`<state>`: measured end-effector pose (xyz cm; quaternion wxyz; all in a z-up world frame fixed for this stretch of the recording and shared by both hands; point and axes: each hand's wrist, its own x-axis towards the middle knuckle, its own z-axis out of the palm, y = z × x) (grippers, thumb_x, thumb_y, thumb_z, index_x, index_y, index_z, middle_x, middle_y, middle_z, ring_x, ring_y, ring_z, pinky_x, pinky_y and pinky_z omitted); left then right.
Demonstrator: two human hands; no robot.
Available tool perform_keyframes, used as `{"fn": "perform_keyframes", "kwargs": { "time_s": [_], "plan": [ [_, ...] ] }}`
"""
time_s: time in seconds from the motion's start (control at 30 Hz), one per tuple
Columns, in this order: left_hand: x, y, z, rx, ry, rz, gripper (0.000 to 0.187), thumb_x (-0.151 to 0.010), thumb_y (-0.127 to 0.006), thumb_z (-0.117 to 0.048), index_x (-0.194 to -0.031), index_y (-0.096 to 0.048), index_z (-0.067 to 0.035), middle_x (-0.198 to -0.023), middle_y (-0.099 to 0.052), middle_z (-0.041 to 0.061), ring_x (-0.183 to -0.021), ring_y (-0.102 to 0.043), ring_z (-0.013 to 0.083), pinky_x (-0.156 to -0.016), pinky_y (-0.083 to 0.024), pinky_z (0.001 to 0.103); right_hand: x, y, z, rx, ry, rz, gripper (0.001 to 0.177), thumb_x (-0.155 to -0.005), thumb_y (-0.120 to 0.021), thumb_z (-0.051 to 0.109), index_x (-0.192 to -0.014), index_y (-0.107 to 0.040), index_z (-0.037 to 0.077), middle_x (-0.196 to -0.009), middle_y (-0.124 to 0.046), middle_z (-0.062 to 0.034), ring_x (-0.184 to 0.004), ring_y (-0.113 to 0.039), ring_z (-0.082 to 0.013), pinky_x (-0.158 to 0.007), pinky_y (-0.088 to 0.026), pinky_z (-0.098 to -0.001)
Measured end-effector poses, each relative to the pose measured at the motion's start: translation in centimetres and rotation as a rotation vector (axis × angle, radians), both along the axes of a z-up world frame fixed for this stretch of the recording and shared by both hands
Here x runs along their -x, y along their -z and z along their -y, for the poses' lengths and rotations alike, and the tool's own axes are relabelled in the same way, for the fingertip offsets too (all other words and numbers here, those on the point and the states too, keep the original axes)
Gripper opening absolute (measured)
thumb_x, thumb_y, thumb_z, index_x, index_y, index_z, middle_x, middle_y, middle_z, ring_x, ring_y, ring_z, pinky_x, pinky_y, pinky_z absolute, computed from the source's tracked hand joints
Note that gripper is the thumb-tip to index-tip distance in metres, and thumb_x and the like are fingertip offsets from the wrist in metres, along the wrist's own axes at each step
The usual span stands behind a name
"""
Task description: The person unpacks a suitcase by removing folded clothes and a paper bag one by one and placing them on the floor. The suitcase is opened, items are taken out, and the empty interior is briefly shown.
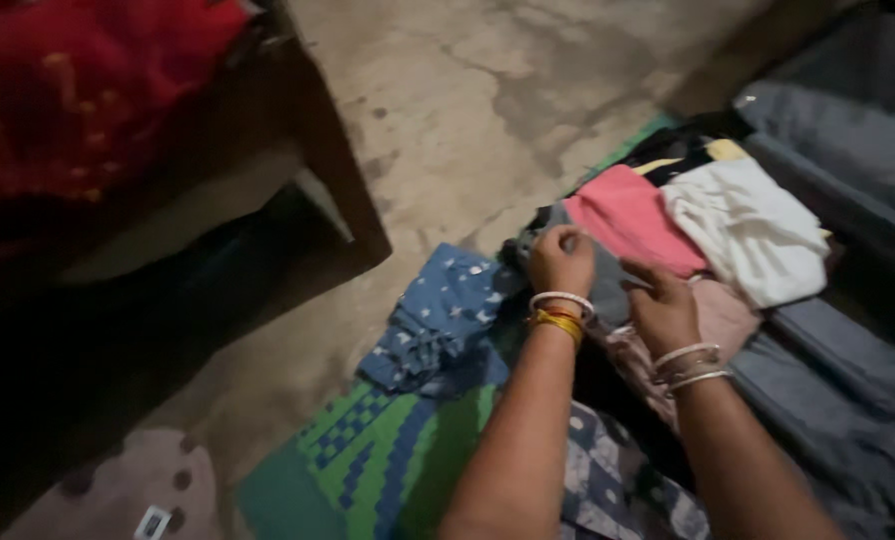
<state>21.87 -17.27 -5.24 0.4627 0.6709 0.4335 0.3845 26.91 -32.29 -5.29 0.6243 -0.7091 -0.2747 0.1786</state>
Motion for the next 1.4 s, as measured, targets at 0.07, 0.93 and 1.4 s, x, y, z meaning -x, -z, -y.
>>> {"fn": "perform_keyframes", "kwargs": {
  "time_s": [0.07,0.93,1.4],
  "plan": [
    [-3.2,0.6,1.9,0.111,0.099,0.009,0.023,-0.081,-0.074,-0.03,-0.091,-0.078,-0.01,-0.092,-0.077,0.015,-0.087,-0.075,0.0315,-0.081,-0.059,0.04,-2.3,-0.2,2.8,0.06,0.161,-0.19,0.045,-0.092,-0.052,-0.006,-0.135,-0.065,0.003,-0.132,-0.069,-0.0098,-0.106,-0.067,-0.0184,-0.074,-0.052,-0.0277],
    [-9.3,4.0,4.7,0.378,0.21,-0.001,0.041,-0.083,-0.076,-0.044,-0.09,-0.075,-0.004,-0.087,-0.077,0.015,-0.08,-0.074,0.0267,-0.078,-0.057,0.037,-13.6,5.5,0.1,-0.314,0.392,-1.025,0.01,-0.094,-0.074,0.017,-0.093,-0.063,0.016,-0.063,-0.049,0.0052,-0.053,-0.047,-0.0096,-0.053,-0.042,-0.0273],
    [-6.1,-2.1,1.8,0.489,0.202,0.042,0.101,-0.069,-0.094,-0.049,-0.136,-0.046,0.008,-0.126,-0.062,0.027,-0.113,-0.066,0.0359,-0.095,-0.053,0.045,-3.6,-0.3,-0.5,0.184,0.013,0.574,0.021,-0.08,-0.077,0.005,-0.101,-0.076,0.007,-0.092,-0.071,-0.0091,-0.085,-0.072,-0.0242,-0.074,-0.057,-0.0352]
  ]
}}
